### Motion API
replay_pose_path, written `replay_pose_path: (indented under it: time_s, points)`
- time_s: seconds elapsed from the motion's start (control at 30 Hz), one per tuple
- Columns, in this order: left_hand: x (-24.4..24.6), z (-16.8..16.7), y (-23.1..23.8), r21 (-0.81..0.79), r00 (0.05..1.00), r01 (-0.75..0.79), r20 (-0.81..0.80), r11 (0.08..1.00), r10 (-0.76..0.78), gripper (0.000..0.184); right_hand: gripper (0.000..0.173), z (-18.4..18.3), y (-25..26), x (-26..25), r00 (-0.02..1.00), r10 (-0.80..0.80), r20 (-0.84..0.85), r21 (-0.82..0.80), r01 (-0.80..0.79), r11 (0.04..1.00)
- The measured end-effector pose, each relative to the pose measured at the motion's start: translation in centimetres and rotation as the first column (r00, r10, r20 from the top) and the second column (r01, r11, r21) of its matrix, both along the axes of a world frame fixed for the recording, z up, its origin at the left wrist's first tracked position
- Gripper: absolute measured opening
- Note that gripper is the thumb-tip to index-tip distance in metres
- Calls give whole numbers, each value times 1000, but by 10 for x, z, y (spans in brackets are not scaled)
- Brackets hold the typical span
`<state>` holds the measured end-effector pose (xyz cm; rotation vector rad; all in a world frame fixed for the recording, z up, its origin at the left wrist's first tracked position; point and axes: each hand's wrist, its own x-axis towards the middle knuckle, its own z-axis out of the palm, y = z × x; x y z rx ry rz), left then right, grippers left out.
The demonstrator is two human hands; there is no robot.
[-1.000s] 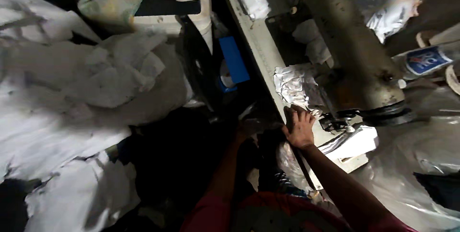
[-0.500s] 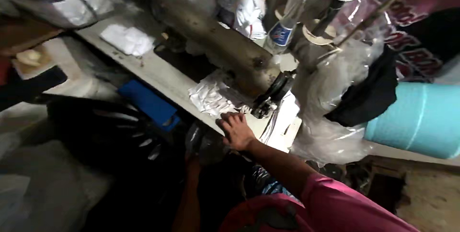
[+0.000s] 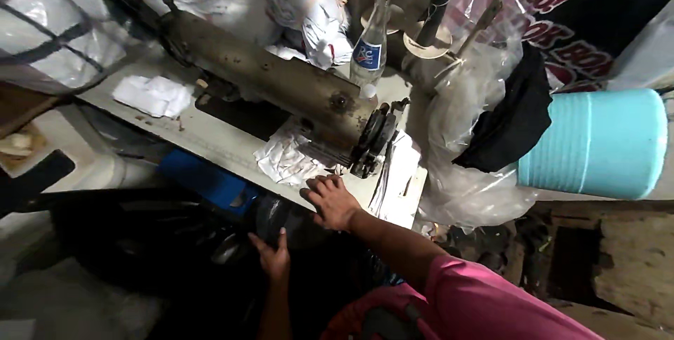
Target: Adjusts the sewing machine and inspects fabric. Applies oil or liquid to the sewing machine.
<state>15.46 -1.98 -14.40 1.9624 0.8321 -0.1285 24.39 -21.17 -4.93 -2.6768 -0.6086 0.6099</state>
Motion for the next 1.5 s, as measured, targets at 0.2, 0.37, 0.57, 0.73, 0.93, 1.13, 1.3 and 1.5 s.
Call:
replay_pose_path:
  time_s: [0.2, 0.37, 0.57, 0.73, 0.93, 1.13, 1.3, 1.5]
  points:
    - [-12, 13, 6, 58, 990, 133, -52, 989, -130, 95, 63, 2, -1, -1, 1000, 7, 11, 20, -7, 1000]
    - [-28, 24, 3, 105, 974, 225, -24, 969, -223, 95, 63, -3, -2, -1, 999, 14, 38, 29, -15, 999]
    - [-61, 30, -1, 129, 942, 337, -52, 933, -333, 93, 59, -6, -2, -1, 1000, 19, 24, 33, -19, 999]
    - [-103, 31, -1, 248, 871, 458, 68, 853, -487, 87, 59, -10, -3, -1, 998, 33, 49, 55, -36, 998]
    - [-127, 69, -23, 268, 812, 555, 35, 788, -583, 78, 63, 10, -14, -31, 998, -10, 62, 264, -7, 964]
    - [-80, 144, -95, 265, 689, 637, 225, 724, -688, 45, 36, 68, -102, -117, 972, -56, 229, 549, -81, 832]
    - [4, 222, -199, 334, 405, 747, 457, 575, -792, 39, 27, 82, -190, -163, 931, -209, 299, 569, 2, 823]
    - [79, 311, -354, 282, 242, 893, 358, 351, -902, 53, 25, 82, -253, -192, 892, -366, 267, 561, 165, 811]
